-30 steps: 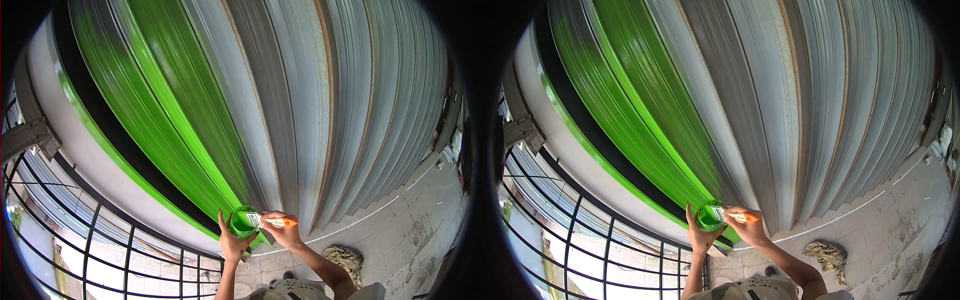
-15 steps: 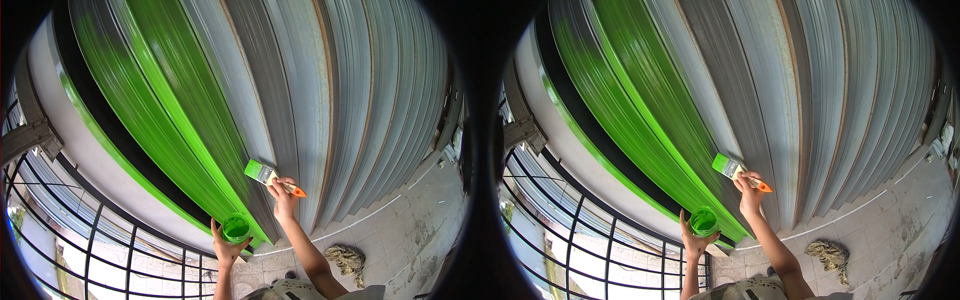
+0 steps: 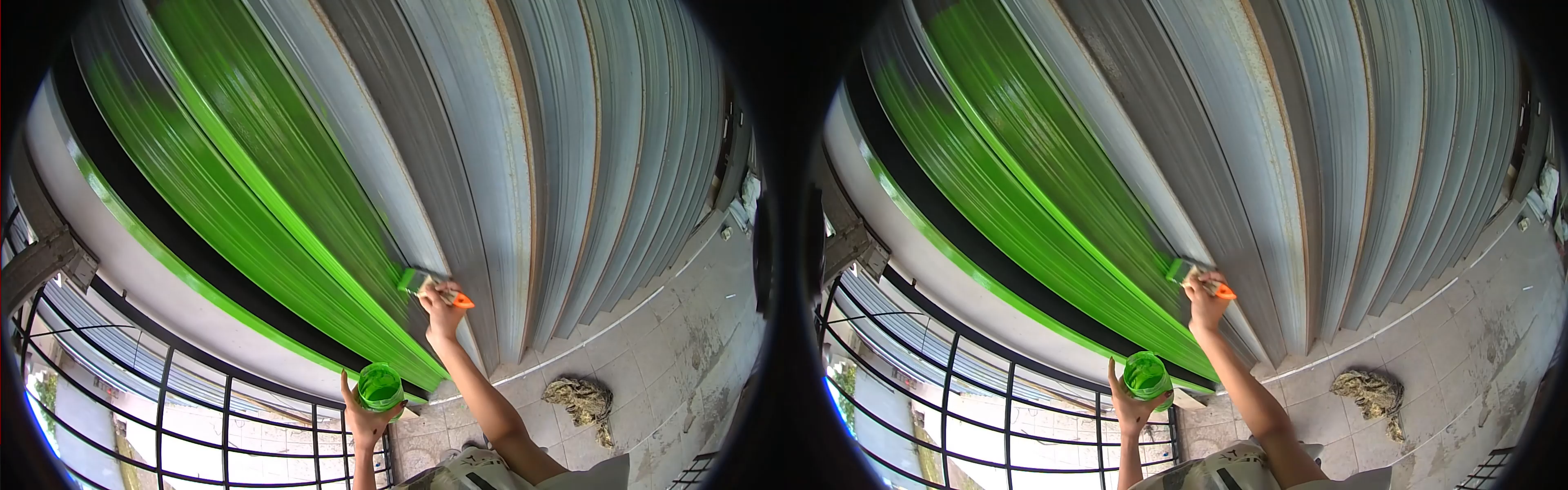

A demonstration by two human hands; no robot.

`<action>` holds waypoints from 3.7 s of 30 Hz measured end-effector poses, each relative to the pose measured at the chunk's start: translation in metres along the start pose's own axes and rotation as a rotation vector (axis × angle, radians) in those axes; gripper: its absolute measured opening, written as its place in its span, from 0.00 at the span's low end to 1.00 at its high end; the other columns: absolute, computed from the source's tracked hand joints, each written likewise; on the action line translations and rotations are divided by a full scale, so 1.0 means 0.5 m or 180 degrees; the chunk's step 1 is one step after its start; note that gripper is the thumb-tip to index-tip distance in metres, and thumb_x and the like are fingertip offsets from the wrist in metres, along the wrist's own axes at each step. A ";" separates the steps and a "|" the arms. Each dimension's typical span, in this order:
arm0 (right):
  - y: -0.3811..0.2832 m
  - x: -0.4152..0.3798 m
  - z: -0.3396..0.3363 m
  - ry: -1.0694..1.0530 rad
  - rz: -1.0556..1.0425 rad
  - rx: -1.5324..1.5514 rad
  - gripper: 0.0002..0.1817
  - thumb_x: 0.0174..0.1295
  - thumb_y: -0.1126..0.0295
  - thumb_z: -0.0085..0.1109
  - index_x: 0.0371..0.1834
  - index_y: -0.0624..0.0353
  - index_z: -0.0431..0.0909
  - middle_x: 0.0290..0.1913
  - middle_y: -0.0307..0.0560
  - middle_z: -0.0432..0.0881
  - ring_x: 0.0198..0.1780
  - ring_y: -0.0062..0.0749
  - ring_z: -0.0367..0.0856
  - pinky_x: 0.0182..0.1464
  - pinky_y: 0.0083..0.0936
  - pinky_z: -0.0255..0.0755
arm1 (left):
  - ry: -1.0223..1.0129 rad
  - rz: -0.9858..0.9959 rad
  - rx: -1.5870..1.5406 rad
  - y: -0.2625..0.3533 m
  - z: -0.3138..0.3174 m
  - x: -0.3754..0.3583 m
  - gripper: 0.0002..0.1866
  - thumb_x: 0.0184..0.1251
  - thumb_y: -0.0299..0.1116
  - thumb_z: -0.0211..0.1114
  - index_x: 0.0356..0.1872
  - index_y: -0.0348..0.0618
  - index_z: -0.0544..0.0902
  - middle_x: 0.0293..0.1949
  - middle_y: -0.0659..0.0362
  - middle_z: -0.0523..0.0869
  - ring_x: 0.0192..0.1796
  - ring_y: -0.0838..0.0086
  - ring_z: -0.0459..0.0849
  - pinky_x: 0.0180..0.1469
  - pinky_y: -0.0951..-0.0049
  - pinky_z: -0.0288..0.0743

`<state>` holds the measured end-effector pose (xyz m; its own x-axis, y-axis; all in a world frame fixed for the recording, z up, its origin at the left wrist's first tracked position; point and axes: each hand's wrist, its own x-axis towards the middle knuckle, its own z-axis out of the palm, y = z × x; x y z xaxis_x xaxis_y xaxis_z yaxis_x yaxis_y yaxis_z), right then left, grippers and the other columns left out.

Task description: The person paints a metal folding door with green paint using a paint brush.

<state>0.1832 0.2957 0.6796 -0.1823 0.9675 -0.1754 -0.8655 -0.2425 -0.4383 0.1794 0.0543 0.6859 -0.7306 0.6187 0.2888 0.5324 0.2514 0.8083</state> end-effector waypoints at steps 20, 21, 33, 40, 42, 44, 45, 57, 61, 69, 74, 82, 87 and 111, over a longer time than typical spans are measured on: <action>-0.043 -0.019 0.124 -0.0172 -0.0185 0.0067 0.13 0.54 0.82 0.66 0.35 0.56 0.70 0.32 0.42 0.78 0.32 0.25 0.81 0.31 0.20 0.77 | 0.0023 0.0022 -0.0198 -0.011 -0.013 -0.003 0.67 0.33 0.31 0.86 0.73 0.38 0.44 0.51 0.44 0.81 0.51 0.60 0.84 0.55 0.64 0.79; -0.086 -0.036 0.188 -0.0394 -0.0201 0.0142 0.13 0.56 0.81 0.66 0.35 0.56 0.70 0.32 0.42 0.79 0.33 0.24 0.82 0.33 0.20 0.78 | 0.0033 0.0043 -0.0204 -0.017 -0.013 -0.003 0.67 0.33 0.31 0.86 0.73 0.38 0.44 0.50 0.44 0.81 0.51 0.60 0.84 0.54 0.64 0.79; 0.006 -0.017 0.026 0.0243 0.0007 0.0199 0.16 0.52 0.83 0.68 0.35 0.55 0.69 0.35 0.41 0.75 0.36 0.29 0.79 0.32 0.26 0.81 | 0.0076 -0.0091 -0.0282 -0.036 -0.011 -0.029 0.67 0.31 0.33 0.87 0.73 0.39 0.46 0.51 0.42 0.81 0.52 0.58 0.84 0.56 0.61 0.78; 0.037 -0.020 -0.048 0.0226 0.0102 -0.0004 0.15 0.50 0.85 0.64 0.32 0.57 0.69 0.30 0.42 0.77 0.29 0.27 0.80 0.30 0.23 0.78 | 0.0074 -0.0101 -0.0200 -0.028 -0.021 -0.035 0.67 0.32 0.33 0.86 0.73 0.38 0.46 0.51 0.43 0.82 0.51 0.58 0.84 0.54 0.63 0.79; -0.033 -0.039 0.087 -0.0043 -0.0072 0.0031 0.14 0.54 0.82 0.66 0.35 0.57 0.69 0.33 0.42 0.77 0.33 0.27 0.81 0.33 0.24 0.80 | 0.0082 -0.0131 -0.0240 -0.015 -0.024 -0.037 0.67 0.33 0.34 0.86 0.73 0.38 0.46 0.50 0.43 0.81 0.51 0.58 0.84 0.55 0.62 0.79; -0.106 -0.064 0.184 -0.0566 -0.0233 0.0381 0.14 0.56 0.82 0.66 0.34 0.55 0.69 0.37 0.39 0.75 0.38 0.26 0.80 0.41 0.29 0.83 | 0.0114 -0.0168 -0.0286 -0.023 -0.025 -0.046 0.67 0.32 0.35 0.87 0.73 0.38 0.46 0.51 0.42 0.81 0.51 0.58 0.83 0.55 0.61 0.79; -0.124 -0.068 0.209 -0.0683 -0.0276 0.0454 0.14 0.56 0.82 0.66 0.33 0.55 0.69 0.36 0.39 0.75 0.38 0.26 0.80 0.42 0.29 0.83 | 0.0138 -0.0185 -0.0308 -0.026 -0.025 -0.048 0.67 0.32 0.35 0.87 0.73 0.38 0.46 0.51 0.41 0.80 0.52 0.58 0.83 0.55 0.60 0.79; 0.161 0.044 -0.339 0.0853 -0.0247 -0.0385 0.14 0.49 0.86 0.65 0.30 0.55 0.71 0.30 0.39 0.76 0.30 0.25 0.78 0.25 0.21 0.74 | -0.0076 -0.0400 -0.0120 -0.047 -0.051 -0.081 0.67 0.32 0.30 0.85 0.74 0.41 0.45 0.55 0.40 0.76 0.56 0.56 0.80 0.57 0.56 0.80; 0.130 0.040 -0.239 0.0651 0.0014 -0.0049 0.14 0.51 0.84 0.66 0.31 0.56 0.71 0.30 0.40 0.77 0.29 0.24 0.79 0.26 0.20 0.73 | -0.0182 -0.0411 -0.0065 -0.044 -0.056 -0.078 0.67 0.34 0.25 0.84 0.74 0.44 0.43 0.57 0.43 0.74 0.58 0.56 0.78 0.59 0.52 0.79; -0.064 -0.039 0.144 -0.0677 -0.0455 0.0969 0.12 0.57 0.77 0.69 0.34 0.58 0.71 0.38 0.43 0.79 0.42 0.28 0.82 0.44 0.28 0.82 | -0.0216 -0.0504 -0.0065 -0.014 -0.034 -0.056 0.66 0.34 0.23 0.83 0.74 0.43 0.44 0.57 0.43 0.74 0.57 0.57 0.79 0.59 0.53 0.79; 0.087 0.006 -0.097 0.0237 -0.0143 0.0469 0.13 0.52 0.82 0.69 0.31 0.57 0.72 0.33 0.40 0.78 0.34 0.24 0.81 0.34 0.22 0.82 | -0.0206 -0.0332 0.0012 -0.033 -0.035 -0.056 0.67 0.33 0.24 0.84 0.74 0.43 0.44 0.55 0.43 0.76 0.57 0.57 0.79 0.58 0.54 0.79; 0.131 0.028 -0.236 0.0852 -0.0201 -0.0507 0.12 0.48 0.86 0.63 0.29 0.60 0.72 0.24 0.40 0.77 0.26 0.22 0.78 0.26 0.19 0.72 | -0.0171 -0.0475 0.0036 -0.030 -0.039 -0.061 0.67 0.31 0.25 0.84 0.74 0.45 0.45 0.57 0.43 0.74 0.58 0.56 0.78 0.59 0.54 0.78; -0.044 -0.031 0.102 -0.0503 -0.0415 0.0686 0.10 0.58 0.82 0.64 0.33 0.60 0.71 0.33 0.42 0.80 0.37 0.25 0.82 0.37 0.22 0.79 | -0.0078 -0.0527 -0.0038 -0.016 -0.040 -0.060 0.67 0.32 0.22 0.84 0.74 0.45 0.45 0.58 0.44 0.74 0.58 0.57 0.78 0.61 0.53 0.76; 0.021 -0.059 0.012 -0.0359 -0.0703 0.0093 0.09 0.59 0.84 0.63 0.30 0.61 0.72 0.34 0.42 0.81 0.36 0.23 0.81 0.41 0.20 0.75 | -0.0259 -0.0628 -0.0131 -0.024 -0.037 -0.065 0.67 0.31 0.27 0.85 0.74 0.44 0.46 0.59 0.42 0.71 0.60 0.55 0.76 0.60 0.55 0.77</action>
<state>0.1766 0.2651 0.6855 -0.0367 0.9991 0.0222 -0.9030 -0.0236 -0.4291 0.1888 0.0174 0.6765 -0.7811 0.6190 0.0819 0.3633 0.3439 0.8659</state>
